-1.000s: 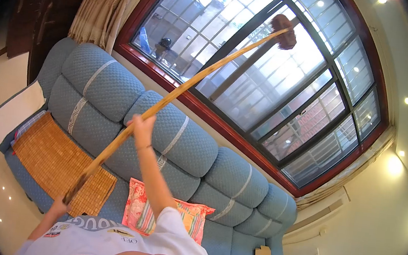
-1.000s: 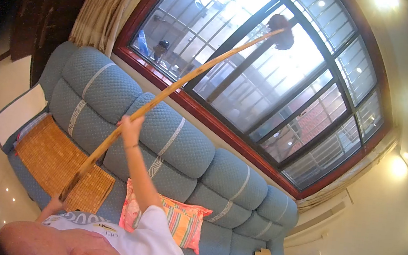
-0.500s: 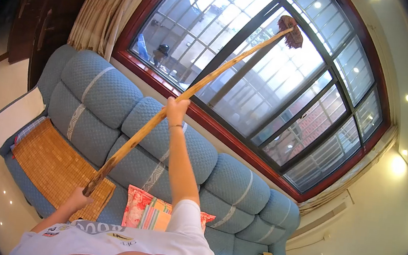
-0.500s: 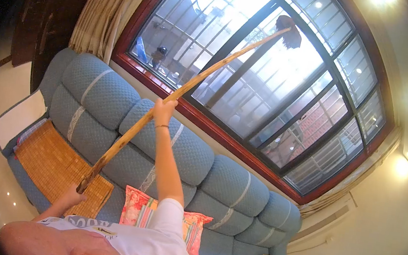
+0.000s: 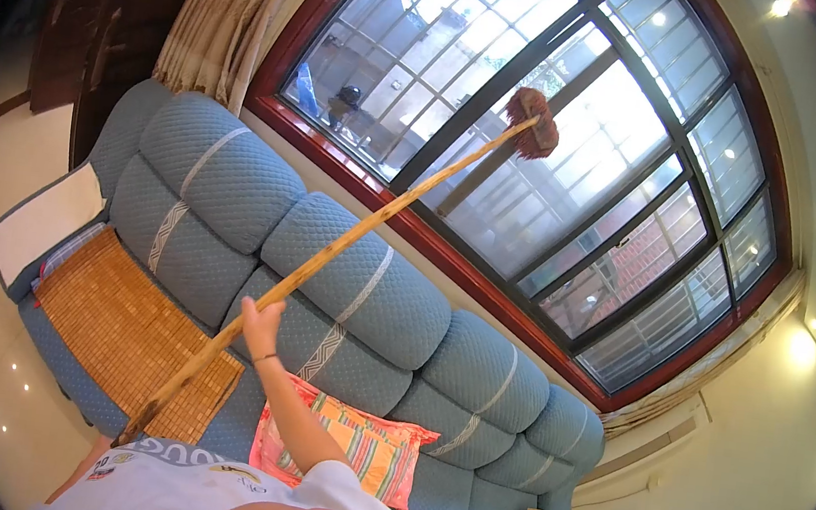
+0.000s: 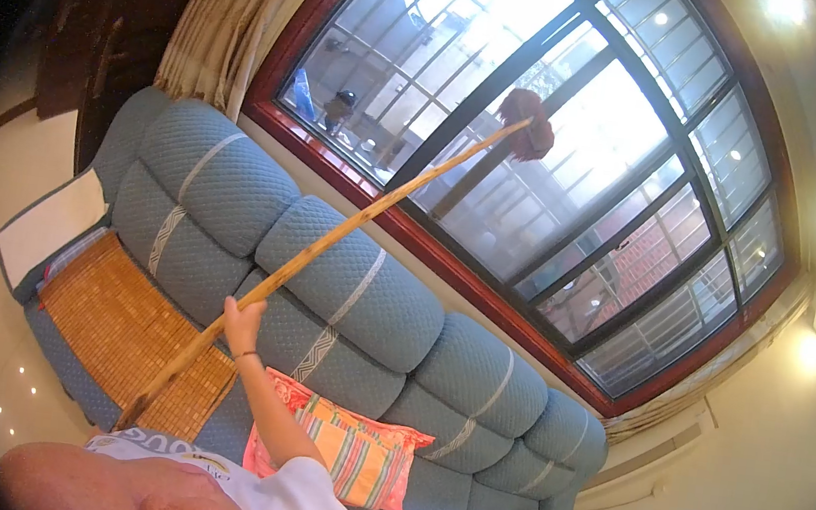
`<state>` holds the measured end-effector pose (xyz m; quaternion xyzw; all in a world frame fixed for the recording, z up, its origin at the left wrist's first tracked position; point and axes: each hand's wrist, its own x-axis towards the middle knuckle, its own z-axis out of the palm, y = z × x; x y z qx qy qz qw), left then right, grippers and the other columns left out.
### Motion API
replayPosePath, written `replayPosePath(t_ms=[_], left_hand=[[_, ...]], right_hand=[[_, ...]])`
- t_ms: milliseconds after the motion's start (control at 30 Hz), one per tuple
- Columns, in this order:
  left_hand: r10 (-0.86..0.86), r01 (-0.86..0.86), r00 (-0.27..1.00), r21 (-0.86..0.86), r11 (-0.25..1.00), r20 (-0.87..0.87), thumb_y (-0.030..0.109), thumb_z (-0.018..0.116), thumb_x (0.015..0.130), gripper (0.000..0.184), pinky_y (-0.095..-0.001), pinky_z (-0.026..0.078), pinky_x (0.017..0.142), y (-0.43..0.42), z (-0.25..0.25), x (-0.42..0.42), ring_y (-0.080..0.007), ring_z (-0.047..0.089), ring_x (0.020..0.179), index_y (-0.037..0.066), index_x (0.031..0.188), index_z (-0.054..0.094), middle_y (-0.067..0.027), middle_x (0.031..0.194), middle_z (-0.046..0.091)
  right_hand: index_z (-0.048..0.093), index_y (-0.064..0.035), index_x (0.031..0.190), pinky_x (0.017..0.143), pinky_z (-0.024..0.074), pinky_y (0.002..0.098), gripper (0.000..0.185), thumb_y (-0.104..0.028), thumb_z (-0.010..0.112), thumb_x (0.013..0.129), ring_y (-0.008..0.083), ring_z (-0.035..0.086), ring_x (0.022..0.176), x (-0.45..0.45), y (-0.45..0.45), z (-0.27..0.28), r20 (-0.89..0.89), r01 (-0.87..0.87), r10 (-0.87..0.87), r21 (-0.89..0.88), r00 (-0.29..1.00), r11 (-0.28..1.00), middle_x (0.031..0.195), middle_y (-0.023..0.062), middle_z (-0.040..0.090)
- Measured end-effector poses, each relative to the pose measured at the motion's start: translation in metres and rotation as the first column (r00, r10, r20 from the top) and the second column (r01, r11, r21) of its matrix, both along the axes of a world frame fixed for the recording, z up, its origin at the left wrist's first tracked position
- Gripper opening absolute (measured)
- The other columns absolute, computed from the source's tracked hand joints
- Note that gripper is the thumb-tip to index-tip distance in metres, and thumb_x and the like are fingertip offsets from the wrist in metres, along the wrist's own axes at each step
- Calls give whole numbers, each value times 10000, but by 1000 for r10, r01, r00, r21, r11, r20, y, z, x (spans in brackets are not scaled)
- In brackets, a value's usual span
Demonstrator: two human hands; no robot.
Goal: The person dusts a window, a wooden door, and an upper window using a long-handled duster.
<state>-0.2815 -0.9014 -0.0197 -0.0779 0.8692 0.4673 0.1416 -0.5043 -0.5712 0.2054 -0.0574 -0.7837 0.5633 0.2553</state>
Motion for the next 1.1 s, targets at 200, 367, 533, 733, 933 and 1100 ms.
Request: replayPosePath(t_ms=[200,367,533,733,933,1100], left_hand=[[19,-15,999,-103,995,36,182,715,584,276,-359,418,512,-21,-15,18,-188,496,518,-17,667,544,-118,534,506],[26,-19,999,-150,989,43,189,712,588,277,-361,417,511,-32,-20,22,-192,497,516,-17,663,543,-124,533,504],[27,-19,999,-179,984,45,196,710,591,278,-363,416,509,-41,-24,24,-197,498,513,-16,659,542,-130,533,503],[21,-12,999,-204,979,42,204,707,596,281,-365,415,507,-50,-27,30,-202,499,510,-15,654,541,-137,532,501],[3,5,1000,-236,972,31,212,704,601,284,-368,414,505,-51,-30,33,-208,501,507,-14,650,540,-144,532,499],[-28,31,999,-269,963,14,218,702,605,286,-369,413,504,-44,-39,25,-212,502,504,-13,646,539,-150,531,498]], right_hand=[[369,111,996,706,444,395,530,-243,663,735,335,562,787,45,-28,-70,157,-20,27,-48,987,999,846,241,537],[441,102,881,689,444,395,464,-263,679,725,318,560,749,65,-44,-147,204,-45,61,-85,977,995,822,211,549],[538,94,865,543,473,313,326,-182,660,742,182,598,648,103,-63,-113,410,-99,147,-137,900,986,761,126,606],[582,53,894,507,475,336,279,-192,624,767,203,619,643,122,-70,-132,502,-101,362,-474,785,875,725,111,604],[596,59,776,432,462,315,201,-141,592,755,199,585,522,130,-62,-146,458,-94,327,-461,827,883,648,102,588],[577,52,762,430,456,310,174,-121,587,748,192,581,508,96,-25,-116,384,-108,265,-385,885,917,617,102,576]])
